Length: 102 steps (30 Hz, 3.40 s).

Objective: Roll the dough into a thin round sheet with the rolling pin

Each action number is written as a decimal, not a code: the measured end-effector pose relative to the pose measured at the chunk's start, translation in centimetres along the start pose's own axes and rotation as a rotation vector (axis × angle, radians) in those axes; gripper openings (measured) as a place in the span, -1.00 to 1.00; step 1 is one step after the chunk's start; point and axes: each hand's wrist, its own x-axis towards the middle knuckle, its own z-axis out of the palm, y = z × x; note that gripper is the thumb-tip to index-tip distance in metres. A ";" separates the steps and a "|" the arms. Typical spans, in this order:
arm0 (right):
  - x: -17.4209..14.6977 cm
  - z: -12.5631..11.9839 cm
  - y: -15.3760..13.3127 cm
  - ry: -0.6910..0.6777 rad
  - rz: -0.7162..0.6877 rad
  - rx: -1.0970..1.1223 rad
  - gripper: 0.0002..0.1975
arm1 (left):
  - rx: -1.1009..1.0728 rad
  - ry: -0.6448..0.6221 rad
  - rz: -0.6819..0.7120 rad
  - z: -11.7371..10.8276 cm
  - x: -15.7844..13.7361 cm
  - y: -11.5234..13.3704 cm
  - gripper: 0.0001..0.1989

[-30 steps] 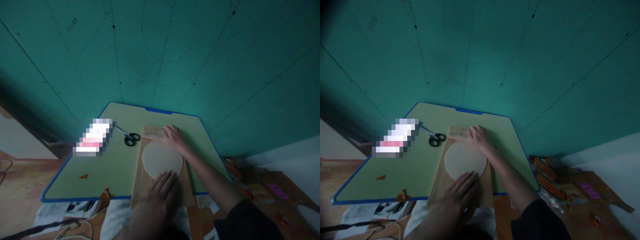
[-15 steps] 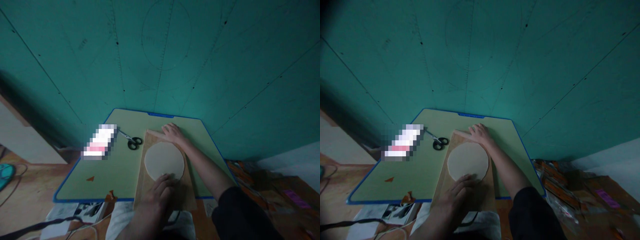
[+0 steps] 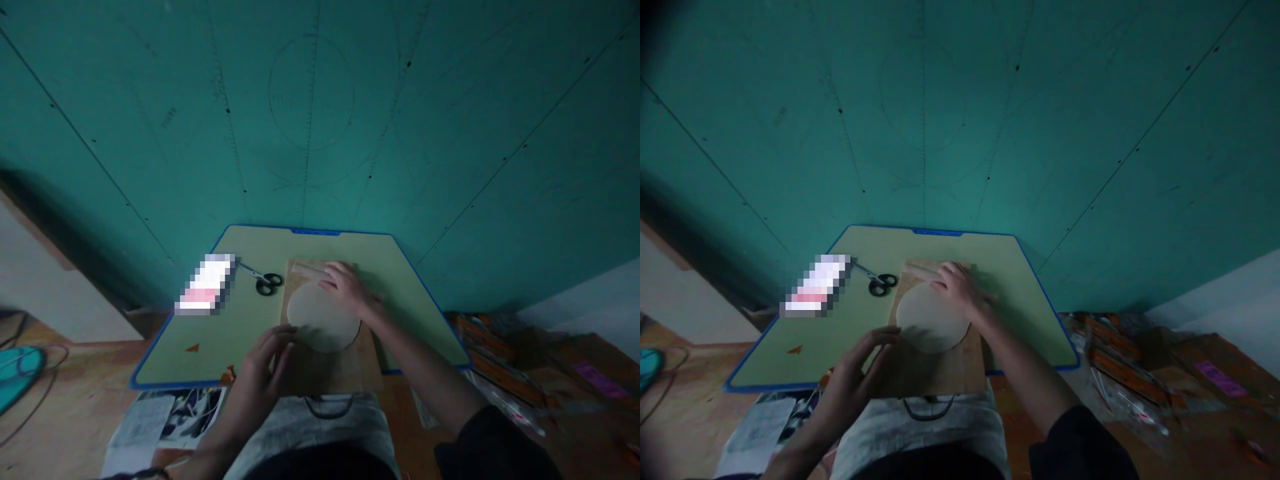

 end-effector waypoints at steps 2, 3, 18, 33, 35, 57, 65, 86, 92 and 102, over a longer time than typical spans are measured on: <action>-1.2 -0.8 -0.2 0.031 0.039 0.082 -0.79 | 0.008 0.040 -0.068 -0.9 0.2 -0.6 -0.73; -1.9 -1.4 -0.4 0.029 0.046 0.113 -0.80 | 0.011 0.054 -0.091 -1.1 0.3 -1.0 -0.71; -7.1 -0.2 -9.9 -0.046 0.057 -0.104 -0.59 | 0.398 0.115 0.021 1.2 1.0 -5.8 -0.60; -4.6 -0.4 -5.9 -0.149 0.199 -0.163 -0.38 | 0.610 0.028 0.026 1.9 1.0 -5.6 -0.38; -5.5 -0.1 -7.6 -0.131 0.087 -0.139 -0.34 | 0.606 0.028 0.024 1.9 1.0 -5.6 -0.40; -2.5 -0.8 -2.7 -0.235 0.403 -0.136 -0.29 | 0.557 -0.005 0.007 1.3 1.1 -5.5 -0.43; -2.7 -0.2 -3.6 -0.172 0.325 -0.106 -0.29 | 0.556 -0.029 -0.002 0.9 1.3 -5.0 -0.39; 0.4 -1.5 1.3 -0.294 -0.144 0.200 -0.75 | 0.462 0.057 0.092 -0.2 5.4 -4.0 -0.49; 2.6 -1.6 1.5 -0.222 -0.050 0.141 -0.72 | 0.615 -0.040 0.158 2.5 12.0 -3.2 -0.55; -0.2 -1.3 3.4 -0.154 0.237 -0.195 -0.48 | 0.665 -0.150 0.155 3.8 12.5 -4.3 -0.52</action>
